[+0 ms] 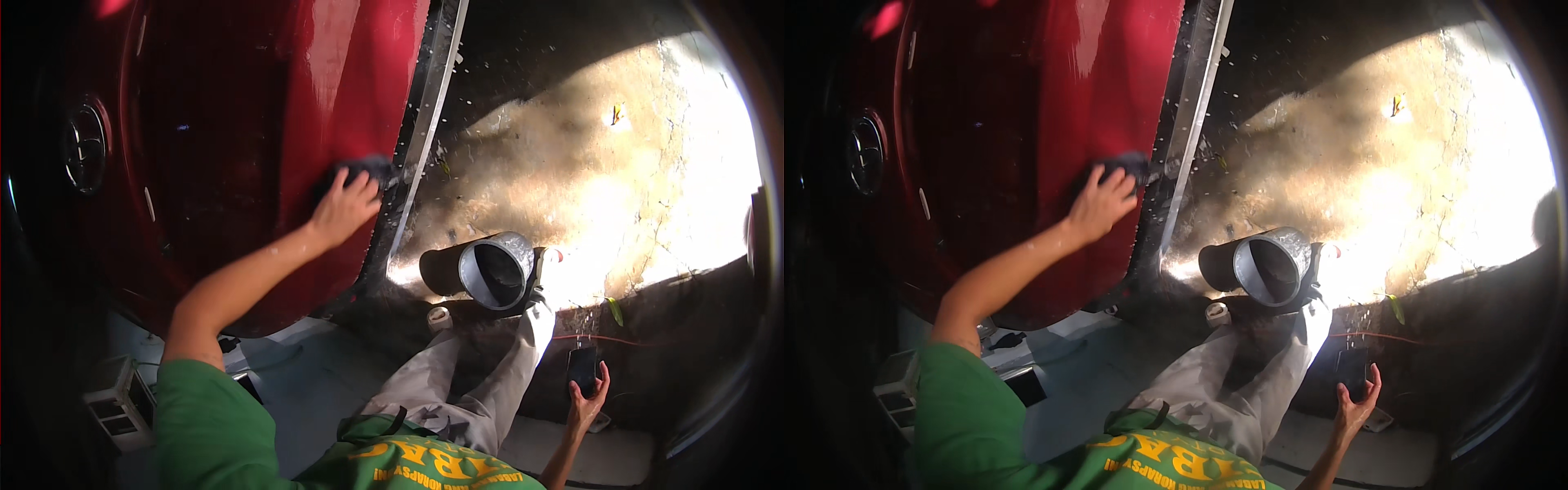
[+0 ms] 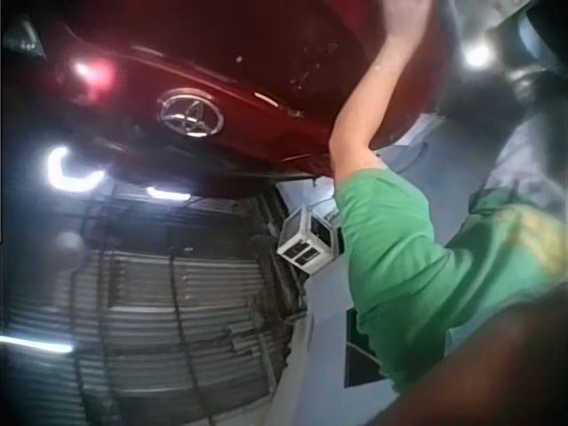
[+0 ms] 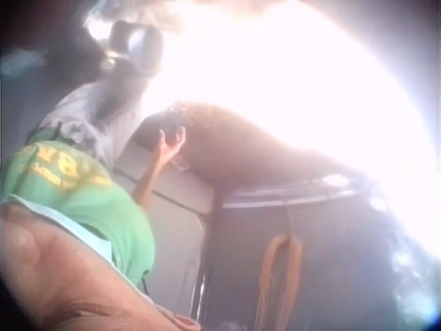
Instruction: The person wets a sanding block in a bucket of water and sands the red paint on the front bumper and rear panel of a car by hand.
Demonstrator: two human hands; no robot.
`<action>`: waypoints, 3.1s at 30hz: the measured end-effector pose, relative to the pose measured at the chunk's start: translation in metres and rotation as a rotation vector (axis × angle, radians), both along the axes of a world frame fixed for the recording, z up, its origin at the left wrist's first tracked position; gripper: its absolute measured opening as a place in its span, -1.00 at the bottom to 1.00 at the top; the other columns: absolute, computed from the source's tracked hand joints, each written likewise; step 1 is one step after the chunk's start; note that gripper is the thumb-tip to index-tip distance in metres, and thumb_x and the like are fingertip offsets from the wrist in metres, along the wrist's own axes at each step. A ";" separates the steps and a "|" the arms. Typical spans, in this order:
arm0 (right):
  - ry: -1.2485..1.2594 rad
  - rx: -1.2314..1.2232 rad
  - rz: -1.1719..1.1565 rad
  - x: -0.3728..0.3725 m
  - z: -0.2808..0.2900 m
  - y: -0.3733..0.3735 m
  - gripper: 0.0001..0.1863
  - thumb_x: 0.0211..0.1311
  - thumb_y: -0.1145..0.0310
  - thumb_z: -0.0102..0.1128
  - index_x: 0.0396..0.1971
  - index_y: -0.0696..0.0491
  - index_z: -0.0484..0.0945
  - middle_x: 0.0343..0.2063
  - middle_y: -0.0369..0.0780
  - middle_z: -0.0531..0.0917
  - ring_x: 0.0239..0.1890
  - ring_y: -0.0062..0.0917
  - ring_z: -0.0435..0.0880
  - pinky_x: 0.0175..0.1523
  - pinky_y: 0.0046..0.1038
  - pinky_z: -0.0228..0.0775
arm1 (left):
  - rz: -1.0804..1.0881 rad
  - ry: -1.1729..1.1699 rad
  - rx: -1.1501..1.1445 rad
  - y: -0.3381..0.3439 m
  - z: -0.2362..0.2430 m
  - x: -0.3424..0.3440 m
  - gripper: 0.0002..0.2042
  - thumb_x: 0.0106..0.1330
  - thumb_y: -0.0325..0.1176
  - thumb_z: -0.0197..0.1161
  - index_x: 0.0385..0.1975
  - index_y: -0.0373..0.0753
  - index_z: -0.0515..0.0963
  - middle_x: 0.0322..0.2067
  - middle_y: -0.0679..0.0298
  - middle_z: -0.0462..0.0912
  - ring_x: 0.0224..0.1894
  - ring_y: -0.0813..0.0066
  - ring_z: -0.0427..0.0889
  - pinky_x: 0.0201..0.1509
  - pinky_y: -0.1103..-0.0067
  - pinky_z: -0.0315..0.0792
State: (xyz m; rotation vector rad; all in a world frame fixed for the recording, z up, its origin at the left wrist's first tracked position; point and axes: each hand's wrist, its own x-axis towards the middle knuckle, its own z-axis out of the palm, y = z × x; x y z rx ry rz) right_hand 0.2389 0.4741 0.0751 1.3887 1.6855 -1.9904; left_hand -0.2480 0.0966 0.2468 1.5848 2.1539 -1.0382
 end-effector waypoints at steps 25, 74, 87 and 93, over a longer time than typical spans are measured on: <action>-0.063 0.089 0.028 0.001 -0.003 -0.026 -0.77 0.26 0.53 0.30 -0.11 0.18 0.52 -0.28 -0.35 0.58 -0.21 -0.70 0.49 -0.07 -0.64 0.28 | -0.069 0.366 0.006 0.181 0.049 -0.187 -0.80 -0.03 -0.24 0.42 -0.37 -0.03 0.72 -0.12 0.21 0.65 -0.02 0.23 0.57 0.02 0.34 0.46; 0.229 -0.807 -0.938 -0.244 -0.161 -0.242 -0.72 0.47 0.20 0.12 -0.14 0.16 0.53 -0.28 -0.17 0.61 -0.20 -0.44 0.62 0.00 -0.29 0.60 | 1.484 -0.714 1.285 0.094 -0.205 0.194 -0.76 0.10 -0.48 0.46 -0.29 -0.32 0.53 -0.38 0.25 0.65 -0.31 0.58 0.62 -0.17 0.57 0.51; 0.094 -0.831 -0.725 -0.262 -0.172 -0.228 -0.59 0.45 0.10 0.16 0.00 0.16 0.49 -0.16 -0.16 0.66 -0.12 -0.43 0.65 0.01 -0.34 0.55 | 1.875 -0.784 1.207 0.135 -0.266 0.166 -0.75 0.09 -0.31 0.39 -0.37 -0.35 0.56 -0.43 0.07 0.71 -0.27 0.34 0.73 -0.12 0.44 0.56; 0.100 -0.799 -0.570 -0.296 -0.164 -0.219 -0.53 0.44 0.05 0.18 0.06 0.17 0.48 -0.11 -0.15 0.68 -0.09 -0.43 0.67 0.02 -0.36 0.53 | 1.670 -0.824 1.256 0.093 -0.227 0.144 -0.78 0.09 -0.45 0.39 -0.37 -0.32 0.47 -0.50 0.31 0.58 -0.39 0.63 0.54 -0.29 0.53 0.46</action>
